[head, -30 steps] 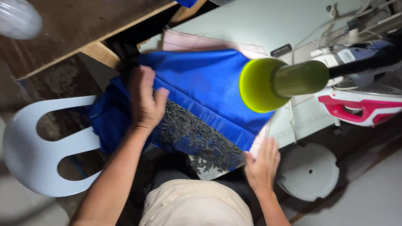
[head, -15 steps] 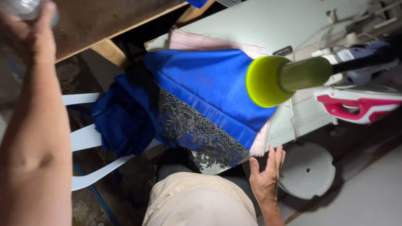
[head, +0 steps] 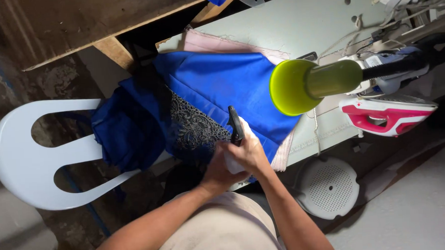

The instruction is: Ironing a blue fabric and carefully aligning a black lace trim on its surface

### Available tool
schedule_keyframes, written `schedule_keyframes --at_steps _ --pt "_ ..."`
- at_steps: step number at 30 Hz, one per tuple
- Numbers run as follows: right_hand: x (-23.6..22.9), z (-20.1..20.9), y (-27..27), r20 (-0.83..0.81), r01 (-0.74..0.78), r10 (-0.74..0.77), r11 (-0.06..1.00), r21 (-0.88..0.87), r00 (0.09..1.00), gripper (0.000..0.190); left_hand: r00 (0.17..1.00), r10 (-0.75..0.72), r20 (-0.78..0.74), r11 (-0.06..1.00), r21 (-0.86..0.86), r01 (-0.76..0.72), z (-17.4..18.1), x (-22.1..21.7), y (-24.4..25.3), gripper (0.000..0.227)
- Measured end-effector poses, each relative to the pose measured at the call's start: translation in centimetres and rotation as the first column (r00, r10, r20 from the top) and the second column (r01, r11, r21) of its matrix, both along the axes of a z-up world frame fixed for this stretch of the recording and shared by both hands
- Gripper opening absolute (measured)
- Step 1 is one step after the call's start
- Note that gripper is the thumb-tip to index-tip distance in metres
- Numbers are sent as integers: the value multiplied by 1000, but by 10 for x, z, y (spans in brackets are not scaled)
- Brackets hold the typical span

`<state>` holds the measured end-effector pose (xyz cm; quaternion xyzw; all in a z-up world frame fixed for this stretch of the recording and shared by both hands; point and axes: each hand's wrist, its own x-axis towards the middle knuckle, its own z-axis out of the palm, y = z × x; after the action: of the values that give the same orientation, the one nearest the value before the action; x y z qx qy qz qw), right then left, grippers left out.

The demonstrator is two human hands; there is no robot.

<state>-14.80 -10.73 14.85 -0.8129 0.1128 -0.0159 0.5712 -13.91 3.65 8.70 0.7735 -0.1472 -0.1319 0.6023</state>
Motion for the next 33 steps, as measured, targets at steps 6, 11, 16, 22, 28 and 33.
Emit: schedule_keyframes --at_steps 6,11,16,22,28,33 --pt "21 -68 -14 -354 176 -133 980 91 926 51 792 -131 -596 990 -34 138 -31 -20 -12 97" --pt "56 -59 -6 -649 -21 -115 980 -198 752 23 723 2 -690 987 119 111 -25 -12 -12 100" --pt "45 -46 -8 -698 -34 -100 984 -175 709 28 675 -17 -737 964 166 206 -16 -16 -20 101" --pt "5 -22 -23 -728 10 -134 985 -173 672 28 569 -189 -801 920 57 387 50 -15 -36 104" --pt "-32 -11 -39 -757 90 -200 979 -185 622 27 437 -355 -826 857 -100 506 60 -33 -66 104" --pt "-62 -4 -50 -781 155 -262 965 -212 567 30 317 -451 -834 807 -229 545 58 -45 -76 102"
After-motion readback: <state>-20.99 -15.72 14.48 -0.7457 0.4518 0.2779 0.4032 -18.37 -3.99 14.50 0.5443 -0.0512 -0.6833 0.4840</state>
